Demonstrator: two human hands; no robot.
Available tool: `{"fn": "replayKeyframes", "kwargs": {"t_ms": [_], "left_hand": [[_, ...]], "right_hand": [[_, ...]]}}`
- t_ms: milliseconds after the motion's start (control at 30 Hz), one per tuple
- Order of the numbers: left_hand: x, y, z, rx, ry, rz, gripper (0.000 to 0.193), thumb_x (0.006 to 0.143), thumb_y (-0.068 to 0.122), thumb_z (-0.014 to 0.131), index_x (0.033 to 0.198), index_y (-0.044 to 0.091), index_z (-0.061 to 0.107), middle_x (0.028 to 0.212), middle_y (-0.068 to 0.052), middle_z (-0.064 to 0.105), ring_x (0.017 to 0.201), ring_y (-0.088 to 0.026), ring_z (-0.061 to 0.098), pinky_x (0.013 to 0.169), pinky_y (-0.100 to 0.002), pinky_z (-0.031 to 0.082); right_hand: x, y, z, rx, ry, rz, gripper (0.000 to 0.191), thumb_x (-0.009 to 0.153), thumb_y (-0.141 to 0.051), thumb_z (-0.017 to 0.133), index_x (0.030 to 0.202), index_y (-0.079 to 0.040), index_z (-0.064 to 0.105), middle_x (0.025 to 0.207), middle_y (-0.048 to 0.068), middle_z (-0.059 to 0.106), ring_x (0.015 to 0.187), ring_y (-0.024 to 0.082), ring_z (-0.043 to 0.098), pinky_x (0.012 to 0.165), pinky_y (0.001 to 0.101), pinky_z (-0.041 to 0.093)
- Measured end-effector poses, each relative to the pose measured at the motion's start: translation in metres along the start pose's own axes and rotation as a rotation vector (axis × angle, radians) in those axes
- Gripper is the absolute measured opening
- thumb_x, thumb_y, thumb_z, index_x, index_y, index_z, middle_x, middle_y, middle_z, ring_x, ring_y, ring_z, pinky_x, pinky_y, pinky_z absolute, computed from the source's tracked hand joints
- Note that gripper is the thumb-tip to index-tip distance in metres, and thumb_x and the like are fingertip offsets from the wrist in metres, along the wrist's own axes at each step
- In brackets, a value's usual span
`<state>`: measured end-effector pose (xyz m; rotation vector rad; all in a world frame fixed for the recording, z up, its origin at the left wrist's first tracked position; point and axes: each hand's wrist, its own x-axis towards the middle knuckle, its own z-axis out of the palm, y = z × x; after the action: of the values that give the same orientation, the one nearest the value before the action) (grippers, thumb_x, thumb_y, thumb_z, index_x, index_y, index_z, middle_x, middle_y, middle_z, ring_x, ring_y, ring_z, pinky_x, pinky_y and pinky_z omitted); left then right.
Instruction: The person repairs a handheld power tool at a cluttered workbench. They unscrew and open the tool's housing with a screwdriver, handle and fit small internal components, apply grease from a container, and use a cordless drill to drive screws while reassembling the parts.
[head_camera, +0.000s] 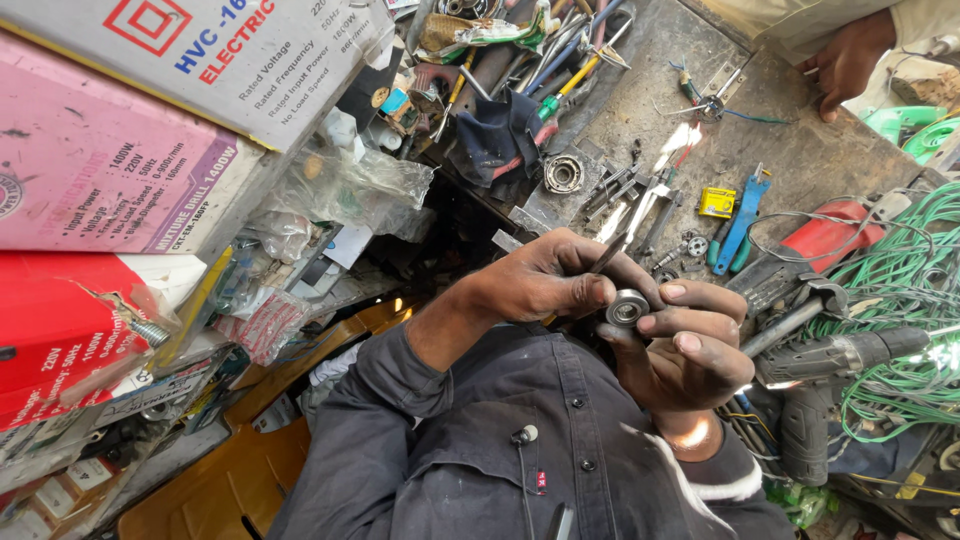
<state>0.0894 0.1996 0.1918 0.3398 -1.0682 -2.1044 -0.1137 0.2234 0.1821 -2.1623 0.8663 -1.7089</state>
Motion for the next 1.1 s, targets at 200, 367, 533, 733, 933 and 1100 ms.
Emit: {"fn": "replayKeyframes", "kwargs": {"t_ms": [200,367,533,733,933,1100], "left_hand": [[-0.001,-0.007,0.009,-0.175,0.008,0.014,0.046,0.11,0.035,0.068,0.133,-0.004,0.064,0.088,0.005,0.063,0.075,-0.001,0.051,0.062,-0.022,0.031],[-0.003,-0.009,0.008,-0.161,0.041,0.037,0.046,0.109,0.034,0.068,0.131,-0.006,0.065,0.078,0.008,0.058,0.065,0.002,0.044,0.058,-0.018,0.028],[-0.003,-0.011,0.006,-0.166,0.035,0.036,0.046,0.108,0.035,0.067,0.131,-0.005,0.065,0.082,0.006,0.062,0.065,0.001,0.044,0.057,-0.019,0.027],[0.0,-0.018,-0.007,-0.065,0.125,0.032,0.039,0.11,0.027,0.062,0.134,-0.004,0.064,0.11,-0.003,0.073,0.1,-0.005,0.065,0.086,-0.024,0.052],[0.023,-0.054,-0.023,-0.036,0.209,-0.091,0.033,0.11,0.022,0.06,0.13,-0.003,0.066,0.112,-0.005,0.072,0.101,-0.008,0.065,0.087,-0.025,0.053],[0.057,-0.076,-0.041,0.399,0.344,-0.097,0.039,0.112,0.03,0.053,0.128,-0.002,0.069,0.1,-0.001,0.07,0.093,-0.008,0.059,0.084,-0.024,0.047]], "right_hand": [[-0.005,-0.002,0.0,0.035,0.019,0.061,0.072,0.083,-0.015,0.087,0.131,-0.021,0.035,0.097,0.0,0.059,0.104,0.024,0.061,0.088,0.0312,0.054],[-0.006,-0.004,0.001,0.097,0.01,0.11,0.073,0.085,-0.014,0.087,0.135,-0.022,0.035,0.099,-0.001,0.06,0.102,0.022,0.061,0.091,0.0309,0.054],[-0.004,-0.007,0.004,0.075,0.01,0.119,0.072,0.084,-0.014,0.087,0.134,-0.021,0.036,0.098,-0.001,0.059,0.1,0.021,0.06,0.091,0.0312,0.053],[0.006,-0.003,0.008,0.061,-0.009,0.162,0.061,0.086,-0.017,0.087,0.128,-0.016,0.042,0.11,0.008,0.06,0.107,0.025,0.062,0.094,0.0359,0.054],[-0.002,0.023,-0.013,-0.106,-0.157,0.127,0.057,0.08,-0.009,0.091,0.121,-0.009,0.051,0.111,0.011,0.07,0.103,0.027,0.067,0.095,0.0398,0.053],[-0.033,0.064,-0.021,-0.036,-0.054,0.369,0.057,0.084,-0.005,0.09,0.125,-0.008,0.051,0.113,0.012,0.068,0.103,0.024,0.067,0.092,0.0348,0.053]]}}
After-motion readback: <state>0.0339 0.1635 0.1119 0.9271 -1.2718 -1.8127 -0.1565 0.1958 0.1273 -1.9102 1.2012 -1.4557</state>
